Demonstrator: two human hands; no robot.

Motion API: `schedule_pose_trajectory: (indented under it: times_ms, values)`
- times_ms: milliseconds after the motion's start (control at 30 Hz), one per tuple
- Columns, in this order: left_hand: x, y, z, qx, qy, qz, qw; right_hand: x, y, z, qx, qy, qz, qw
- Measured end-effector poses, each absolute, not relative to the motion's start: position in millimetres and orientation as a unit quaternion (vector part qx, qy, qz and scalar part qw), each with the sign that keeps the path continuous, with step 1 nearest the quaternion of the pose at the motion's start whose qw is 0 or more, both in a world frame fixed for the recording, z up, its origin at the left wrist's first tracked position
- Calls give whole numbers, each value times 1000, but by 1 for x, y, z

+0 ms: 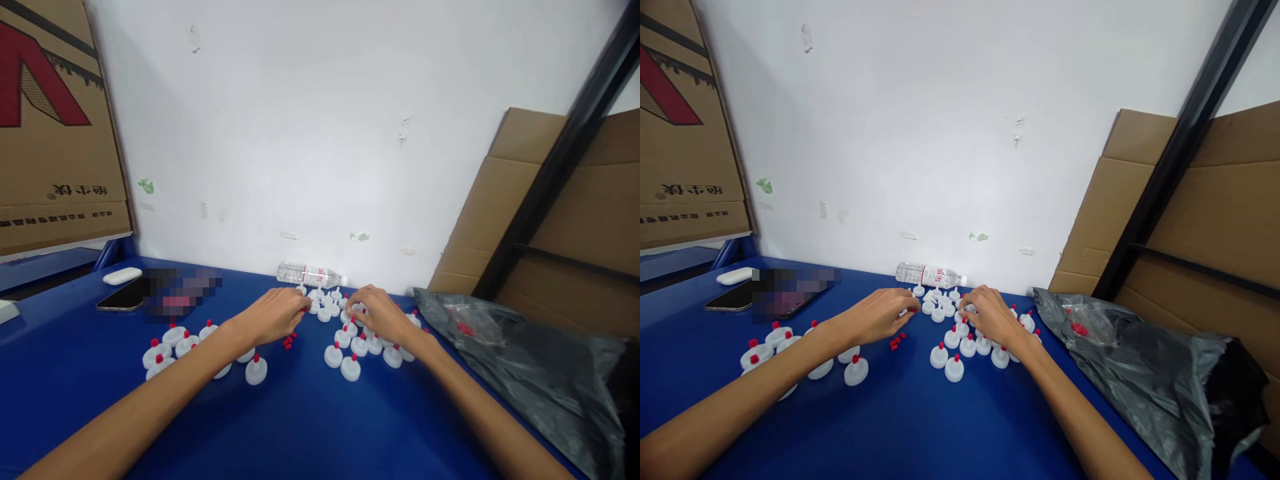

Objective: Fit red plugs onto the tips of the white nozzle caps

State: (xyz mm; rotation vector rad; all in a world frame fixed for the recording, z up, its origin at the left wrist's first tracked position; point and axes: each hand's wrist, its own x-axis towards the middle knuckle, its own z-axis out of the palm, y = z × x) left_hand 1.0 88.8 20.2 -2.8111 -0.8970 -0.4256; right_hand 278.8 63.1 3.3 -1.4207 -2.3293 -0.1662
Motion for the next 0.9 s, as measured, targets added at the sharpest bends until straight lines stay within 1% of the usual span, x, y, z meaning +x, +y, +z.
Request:
schedule_pose_trajectory:
  times_ms: [133,233,367,567,733,900]
  values:
    - [3,89,19,-936,-298,-158,98,275,57,11,-510,-813,-12,281]
    - [4,89,18,-932,-291,-179,116,268,52,15,-505,-806,-2,308]
    - [7,90,14,-926,-285,-208,135,255,46,15,-469,-827,-49,307]
    - [14,85,15,-925,-252,-237,157,240,39,13,-383,-875,-128,267]
    - [14,77,20,-939,-202,-242,139,236,35,15,-382,-870,-175,257]
    - [13,81,15,-934,-198,-266,134,234,34,17,-390,-860,-200,262]
